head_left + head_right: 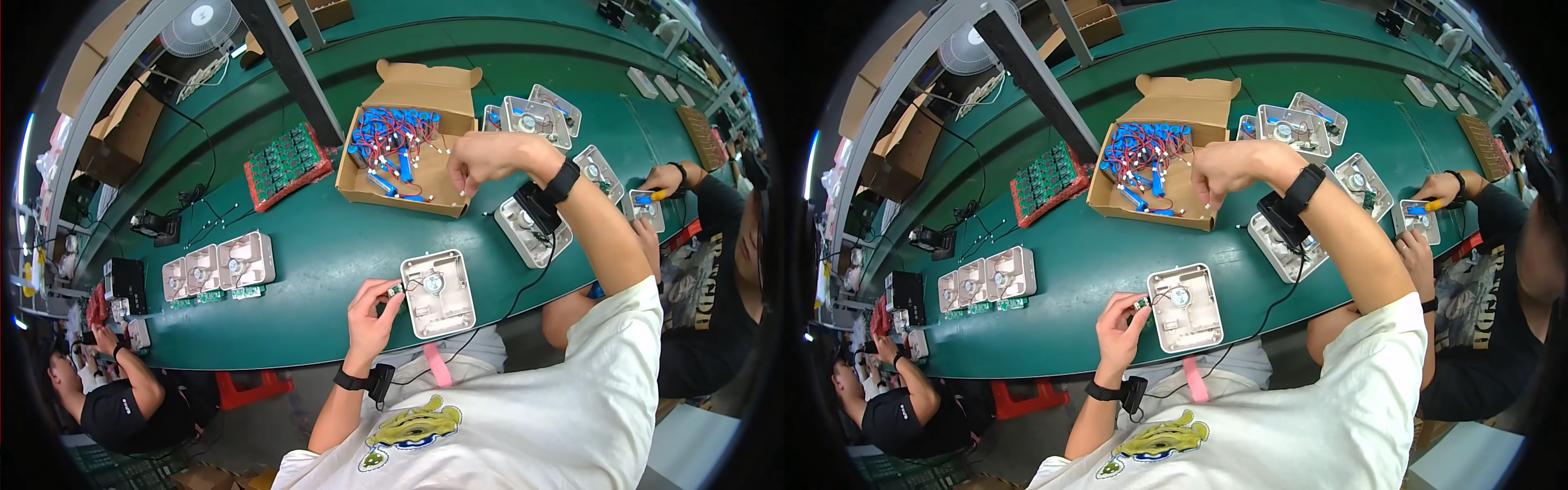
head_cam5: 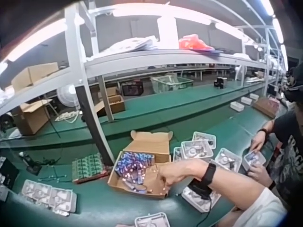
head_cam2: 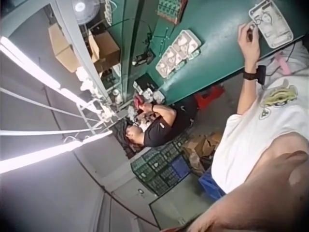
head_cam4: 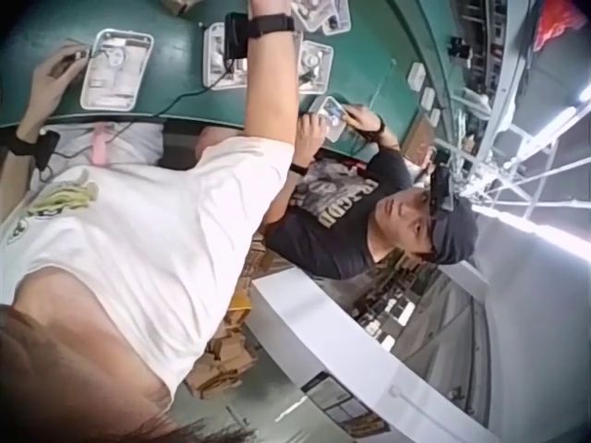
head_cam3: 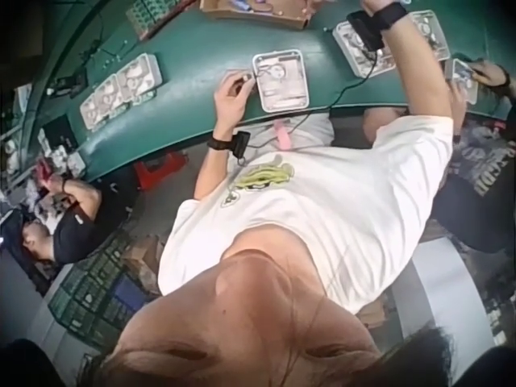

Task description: The person assembles electronic devices by hand, picking up a battery and a circuit board, connecting their wires, and placing them into a plastic housing. They repeat this process for several units, setting each assembled unit aside on the green workbench.

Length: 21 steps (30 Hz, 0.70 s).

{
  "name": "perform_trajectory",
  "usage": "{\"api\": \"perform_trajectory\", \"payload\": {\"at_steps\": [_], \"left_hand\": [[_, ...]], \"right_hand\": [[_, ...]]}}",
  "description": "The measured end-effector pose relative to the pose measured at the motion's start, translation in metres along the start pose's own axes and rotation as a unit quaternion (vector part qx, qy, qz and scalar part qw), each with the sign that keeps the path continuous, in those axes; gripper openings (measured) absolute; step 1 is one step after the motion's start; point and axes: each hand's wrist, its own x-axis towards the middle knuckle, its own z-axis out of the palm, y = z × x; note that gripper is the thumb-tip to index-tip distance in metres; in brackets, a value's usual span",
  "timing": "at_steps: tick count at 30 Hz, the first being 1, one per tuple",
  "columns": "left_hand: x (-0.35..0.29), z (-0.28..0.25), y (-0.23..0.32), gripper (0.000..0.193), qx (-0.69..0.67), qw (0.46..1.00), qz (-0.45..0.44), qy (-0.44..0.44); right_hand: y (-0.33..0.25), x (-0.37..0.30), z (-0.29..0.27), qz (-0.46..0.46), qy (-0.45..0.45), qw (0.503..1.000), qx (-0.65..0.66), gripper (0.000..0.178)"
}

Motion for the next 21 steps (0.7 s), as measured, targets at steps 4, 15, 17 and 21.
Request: {"api": "perform_trajectory", "payload": {"at_steps": [4,15,17,21], "left_hand": [[-0.001,0.0,-0.001,0.027,-0.004,1.0,-0.001,0.001],[-0.001,0.0,-0.004,0.027,-0.005,1.0,-0.012,0.006],[-0.002,-0.001,-0.002,0.028,-0.005,1.0,-0.014,0.006],[-0.003,-0.004,-0.001,0.028,-0.004,1.0,-0.016,0.001]], "right_hand": [[0.013,-0.013,0.006,-0.031,0.08,0.99,0.115,0.023],[-0.049,-0.071,0.037,-0.222,0.193,0.815,0.5,0.014],[-0.063,-0.077,0.047,-0.24,0.186,0.781,0.545,0.013],[-0.076,-0.078,0.073,-0.24,0.16,0.757,0.586,0.012]]}}
